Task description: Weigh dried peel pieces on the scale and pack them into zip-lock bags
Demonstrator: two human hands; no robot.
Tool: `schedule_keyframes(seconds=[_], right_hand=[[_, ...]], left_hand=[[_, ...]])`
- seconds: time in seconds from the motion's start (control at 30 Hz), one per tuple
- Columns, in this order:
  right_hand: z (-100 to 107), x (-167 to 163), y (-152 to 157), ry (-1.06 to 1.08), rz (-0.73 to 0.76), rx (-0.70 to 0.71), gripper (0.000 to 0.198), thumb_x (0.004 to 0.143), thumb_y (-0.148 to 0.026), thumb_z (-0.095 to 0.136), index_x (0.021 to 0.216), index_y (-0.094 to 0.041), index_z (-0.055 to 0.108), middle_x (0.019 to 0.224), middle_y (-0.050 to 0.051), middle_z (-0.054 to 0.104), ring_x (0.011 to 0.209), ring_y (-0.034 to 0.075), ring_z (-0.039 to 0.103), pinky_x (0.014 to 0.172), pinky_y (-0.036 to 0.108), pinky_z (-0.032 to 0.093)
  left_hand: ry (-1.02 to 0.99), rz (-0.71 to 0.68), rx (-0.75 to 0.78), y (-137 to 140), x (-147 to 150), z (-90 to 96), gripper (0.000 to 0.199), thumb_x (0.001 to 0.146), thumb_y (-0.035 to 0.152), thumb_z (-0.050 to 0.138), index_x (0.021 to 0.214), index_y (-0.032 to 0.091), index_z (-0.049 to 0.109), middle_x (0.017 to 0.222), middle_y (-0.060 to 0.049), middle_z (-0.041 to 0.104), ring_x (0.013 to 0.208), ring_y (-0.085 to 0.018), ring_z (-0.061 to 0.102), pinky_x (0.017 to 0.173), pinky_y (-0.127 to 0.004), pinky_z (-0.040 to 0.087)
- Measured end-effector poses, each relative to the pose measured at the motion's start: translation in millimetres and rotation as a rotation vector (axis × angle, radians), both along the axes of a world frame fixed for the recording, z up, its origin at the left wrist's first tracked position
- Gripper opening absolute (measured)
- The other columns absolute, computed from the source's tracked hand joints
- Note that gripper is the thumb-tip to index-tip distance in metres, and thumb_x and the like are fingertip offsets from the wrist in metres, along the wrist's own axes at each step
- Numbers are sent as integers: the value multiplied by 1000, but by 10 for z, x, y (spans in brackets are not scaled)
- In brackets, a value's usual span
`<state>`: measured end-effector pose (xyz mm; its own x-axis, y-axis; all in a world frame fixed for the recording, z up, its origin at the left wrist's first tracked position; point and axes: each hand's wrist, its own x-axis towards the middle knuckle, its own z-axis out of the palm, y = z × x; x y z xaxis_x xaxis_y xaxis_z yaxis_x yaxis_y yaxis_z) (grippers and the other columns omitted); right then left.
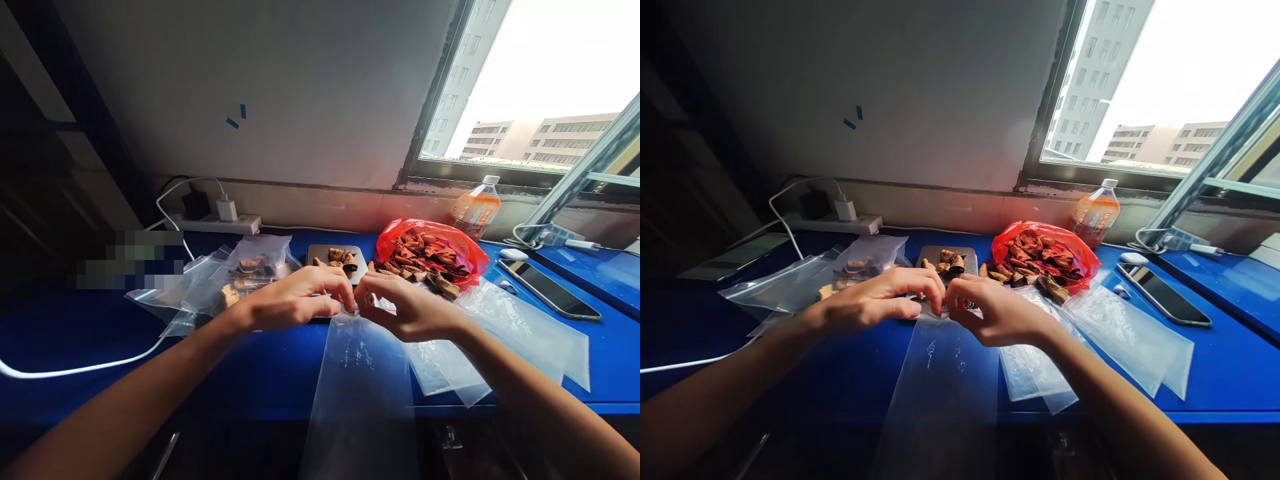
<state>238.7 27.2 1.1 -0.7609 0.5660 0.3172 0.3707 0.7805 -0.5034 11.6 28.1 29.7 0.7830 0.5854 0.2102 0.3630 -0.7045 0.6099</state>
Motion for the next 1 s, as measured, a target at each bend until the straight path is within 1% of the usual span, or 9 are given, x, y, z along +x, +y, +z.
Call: schedule_keyframes(seconds=[0.1, 0.23, 0.3, 0.4, 0.6, 0.67, 0.8, 0.9, 1.0], right_hand=[[-18, -38, -19, -28, 32, 7, 11, 83, -8, 54, 83, -17, 62, 82, 4, 65, 75, 13, 55, 69, 26, 45], [-35, -53, 22, -117, 66, -76, 8, 83, -11, 59, 80, -16, 66, 81, 4, 67, 75, 13, 58, 73, 26, 47], [-42, -47, 62, -96, 41, -106, 8, 86, -19, 61, 81, -16, 67, 82, 4, 68, 74, 13, 59, 72, 26, 47], [-41, -18, 115, -105, 10, -142, 17, 88, -31, 64, 81, -15, 68, 81, 4, 68, 71, 12, 58, 68, 25, 46], [6, 48, 140, -223, -10, -197, 28, 86, -41, 67, 76, -15, 68, 75, 3, 65, 67, 12, 56, 63, 25, 44], [33, 65, 133, -203, 24, -186, 28, 86, -39, 67, 74, -15, 69, 75, 3, 65, 68, 12, 57, 66, 25, 45], [76, 82, 89, -199, 143, -168, 12, 86, -23, 66, 81, -16, 73, 76, 2, 63, 72, 12, 59, 70, 25, 47], [51, 42, 43, -90, 76, -98, 10, 86, -19, 65, 79, -15, 72, 79, 3, 63, 71, 12, 59, 69, 25, 46], [-35, -52, 13, 89, -54, 42, 10, 86, -17, 63, 79, -15, 69, 77, 3, 63, 68, 11, 56, 64, 24, 44]], left_hand=[[31, 46, 68, 4, 3, -26, 17, 87, 21, 51, 74, 18, 63, 83, -3, 64, 84, -18, 59, 75, -30, 48], [111, 19, 123, 73, -55, -52, 15, 90, 21, 53, 77, 18, 60, 87, -4, 61, 87, -19, 56, 77, -29, 46], [142, 7, 118, 107, -105, -29, 17, 91, 22, 52, 76, 18, 59, 89, -4, 60, 89, -19, 55, 77, -29, 45], [183, 1, 79, 147, -188, 27, 18, 93, 24, 50, 78, 18, 60, 94, -5, 60, 90, -19, 54, 78, -29, 44], [250, -6, 46, 241, -349, 107, 22, 94, 31, 49, 81, 18, 61, 95, -5, 61, 88, -18, 55, 77, -28, 44], [256, 34, 33, 273, -392, 120, 23, 92, 34, 51, 79, 18, 61, 96, -5, 62, 86, -19, 57, 75, -28, 45], [249, 111, 15, 315, -434, 106, 23, 88, 37, 55, 77, 20, 64, 97, -4, 65, 85, -19, 60, 73, -29, 47], [155, 275, 68, 305, -412, 76, 21, 88, 38, 57, 98, 22, 67, 98, -3, 69, 89, -20, 64, 74, -30, 49], [86, 465, 189, 214, -348, 43, 46, 91, 51, 53, 126, 22, 59, 107, -6, 71, 98, -24, 66, 85, -36, 51]])
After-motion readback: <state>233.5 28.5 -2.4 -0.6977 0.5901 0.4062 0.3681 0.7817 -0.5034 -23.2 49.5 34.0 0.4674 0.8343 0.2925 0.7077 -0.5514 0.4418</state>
